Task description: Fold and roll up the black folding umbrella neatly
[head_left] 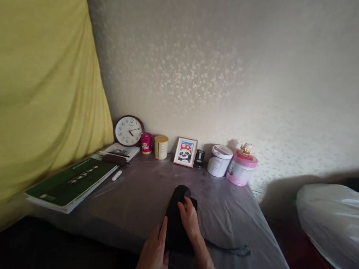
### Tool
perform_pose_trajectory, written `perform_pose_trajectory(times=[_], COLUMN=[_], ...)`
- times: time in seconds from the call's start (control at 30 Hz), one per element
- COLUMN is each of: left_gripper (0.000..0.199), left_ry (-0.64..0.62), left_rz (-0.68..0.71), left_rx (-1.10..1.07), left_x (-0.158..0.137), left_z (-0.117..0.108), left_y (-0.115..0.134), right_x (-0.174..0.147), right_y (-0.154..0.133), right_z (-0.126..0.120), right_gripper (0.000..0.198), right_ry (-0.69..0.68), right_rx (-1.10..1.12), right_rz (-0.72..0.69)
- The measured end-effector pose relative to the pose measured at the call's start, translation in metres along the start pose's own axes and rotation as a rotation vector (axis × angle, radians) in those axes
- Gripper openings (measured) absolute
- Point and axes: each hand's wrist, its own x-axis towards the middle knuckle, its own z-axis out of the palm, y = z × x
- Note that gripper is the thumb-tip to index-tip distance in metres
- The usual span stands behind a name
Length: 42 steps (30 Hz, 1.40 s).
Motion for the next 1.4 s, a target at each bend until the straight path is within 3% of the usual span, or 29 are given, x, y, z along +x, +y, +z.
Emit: perform_pose_trajectory(times=[0.33, 0.57, 0.7, 0.97, 1.1, 1.27, 1.4], left_gripper=[0.082, 0.087, 0.094, 0.091, 0.079, 0.071, 0.070], left_ry=[0.042, 0.102, 0.151, 0.122, 0.134, 0.118, 0.089], left_rz=[0.016, 0.039, 0.063, 0.059, 0.054, 0.084, 0.082], left_rx=[-0.013, -0.107, -0.186, -0.166, -0.042, 0.044, 0.039], left_x=[0.003, 0.005, 0.004, 0.005, 0.006, 0.004, 0.004], left_z=[0.006, 0.015, 0.011, 0.015, 0.028, 0.030, 0.026], left_y=[-0.008, -0.017, -0.014, -0.018, -0.027, -0.029, -0.027], right_x=[-0.001, -0.019, -0.025, -0.024, -0.028, -0.029, -0.022], right_y=[-0.007, -0.027, -0.032, -0.028, -0.032, -0.029, -0.016], right_z=[0.000, -0.003, -0.003, 0.003, -0.001, -0.010, -0.007], right_gripper=[0.037, 0.046, 0.042, 0.022, 0.021, 0.021, 0.020], right_ry=[-0.116, -0.408, -0.523, -0.555, -0.499, -0.231, -0.233], right_rx=[-0.048, 0.268, 0.369, 0.349, 0.199, -0.072, -0.169], right_rz=[-0.059, 0.208, 0.232, 0.175, 0.046, -0.391, -0.545])
